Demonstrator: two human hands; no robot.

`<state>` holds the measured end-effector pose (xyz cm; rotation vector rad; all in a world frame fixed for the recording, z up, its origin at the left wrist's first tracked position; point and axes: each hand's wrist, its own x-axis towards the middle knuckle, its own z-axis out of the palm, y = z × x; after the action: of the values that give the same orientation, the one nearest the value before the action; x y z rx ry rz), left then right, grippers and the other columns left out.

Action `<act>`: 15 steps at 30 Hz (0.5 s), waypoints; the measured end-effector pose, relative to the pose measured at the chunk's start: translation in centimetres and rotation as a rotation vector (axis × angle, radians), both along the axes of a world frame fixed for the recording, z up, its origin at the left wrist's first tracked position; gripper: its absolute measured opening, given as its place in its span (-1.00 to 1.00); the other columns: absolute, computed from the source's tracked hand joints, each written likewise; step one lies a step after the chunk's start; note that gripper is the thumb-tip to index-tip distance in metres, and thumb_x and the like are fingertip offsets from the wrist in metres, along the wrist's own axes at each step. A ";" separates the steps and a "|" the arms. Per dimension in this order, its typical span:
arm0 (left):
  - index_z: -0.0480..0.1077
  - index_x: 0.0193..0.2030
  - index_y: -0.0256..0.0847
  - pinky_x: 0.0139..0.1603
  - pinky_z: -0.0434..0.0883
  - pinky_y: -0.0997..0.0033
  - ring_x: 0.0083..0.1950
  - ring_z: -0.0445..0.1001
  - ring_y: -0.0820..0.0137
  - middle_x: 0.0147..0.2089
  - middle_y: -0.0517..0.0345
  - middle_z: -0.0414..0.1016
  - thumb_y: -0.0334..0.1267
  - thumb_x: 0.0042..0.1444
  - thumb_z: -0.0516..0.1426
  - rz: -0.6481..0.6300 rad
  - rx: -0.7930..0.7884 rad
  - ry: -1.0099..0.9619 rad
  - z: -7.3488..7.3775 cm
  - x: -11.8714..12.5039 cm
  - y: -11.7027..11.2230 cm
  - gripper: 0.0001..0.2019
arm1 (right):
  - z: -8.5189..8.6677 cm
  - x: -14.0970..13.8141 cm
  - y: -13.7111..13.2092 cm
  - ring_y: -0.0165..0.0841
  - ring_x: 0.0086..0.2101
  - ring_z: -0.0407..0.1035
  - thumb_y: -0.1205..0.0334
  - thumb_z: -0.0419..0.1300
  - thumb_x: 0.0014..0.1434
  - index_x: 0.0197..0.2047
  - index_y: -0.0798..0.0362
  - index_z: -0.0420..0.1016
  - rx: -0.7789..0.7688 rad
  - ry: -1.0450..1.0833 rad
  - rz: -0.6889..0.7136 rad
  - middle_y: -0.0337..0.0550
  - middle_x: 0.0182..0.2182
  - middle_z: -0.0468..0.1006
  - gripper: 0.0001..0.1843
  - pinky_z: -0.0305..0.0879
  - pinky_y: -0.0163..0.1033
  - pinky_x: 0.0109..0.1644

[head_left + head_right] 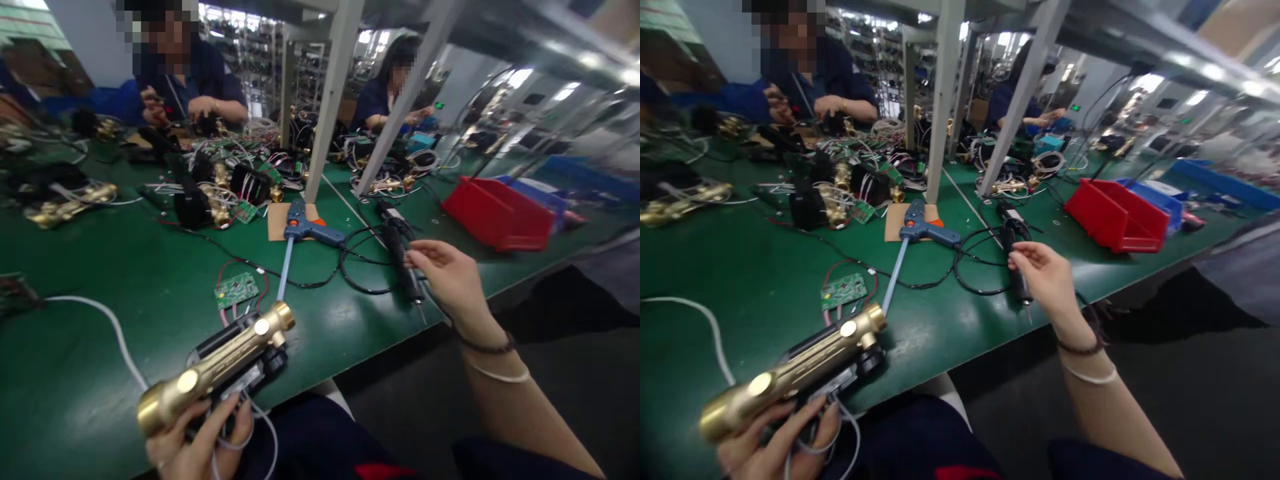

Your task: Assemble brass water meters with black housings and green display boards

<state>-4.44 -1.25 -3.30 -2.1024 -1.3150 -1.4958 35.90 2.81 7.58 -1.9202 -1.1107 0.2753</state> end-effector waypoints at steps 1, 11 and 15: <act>0.49 -0.46 -0.10 -0.34 0.25 0.43 -0.47 0.33 0.48 -0.46 0.24 0.36 -0.26 -0.06 0.29 0.000 0.063 0.092 0.9 0.5 -0.2 -0.93 | 0.2 -3.2 -1.1 -0.37 -0.39 0.46 0.24 0.19 0.21 -0.21 0.06 0.46 0.084 -0.004 0.190 -0.20 -0.41 0.54 -0.90 0.41 -0.29 -0.28; 0.45 -0.39 -0.17 -0.30 0.31 0.40 -0.35 0.41 0.42 -0.35 0.15 0.34 -0.27 0.08 0.20 0.070 0.006 0.088 2.9 2.1 -1.2 -0.93 | -2.9 -21.6 -3.4 -0.33 -0.51 0.20 0.37 -0.13 0.37 -0.36 0.17 0.49 0.465 -0.613 1.068 -0.10 -0.48 0.49 -0.59 0.12 -0.23 -0.48; 0.45 -0.40 -0.17 -0.32 0.32 0.41 -0.38 0.42 0.42 -0.37 0.15 0.34 -0.27 0.09 0.20 0.062 0.005 0.082 3.1 2.0 -1.0 -0.92 | -3.1 -21.5 -2.9 -0.33 -0.51 0.16 0.38 -0.15 0.37 -0.39 0.18 0.48 0.425 -0.679 1.091 -0.13 -0.50 0.45 -0.57 0.05 -0.22 -0.50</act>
<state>-2.45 -2.25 -0.17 -2.0770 -1.3329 -1.3718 14.39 -0.13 4.45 -0.8650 -2.3856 -0.0616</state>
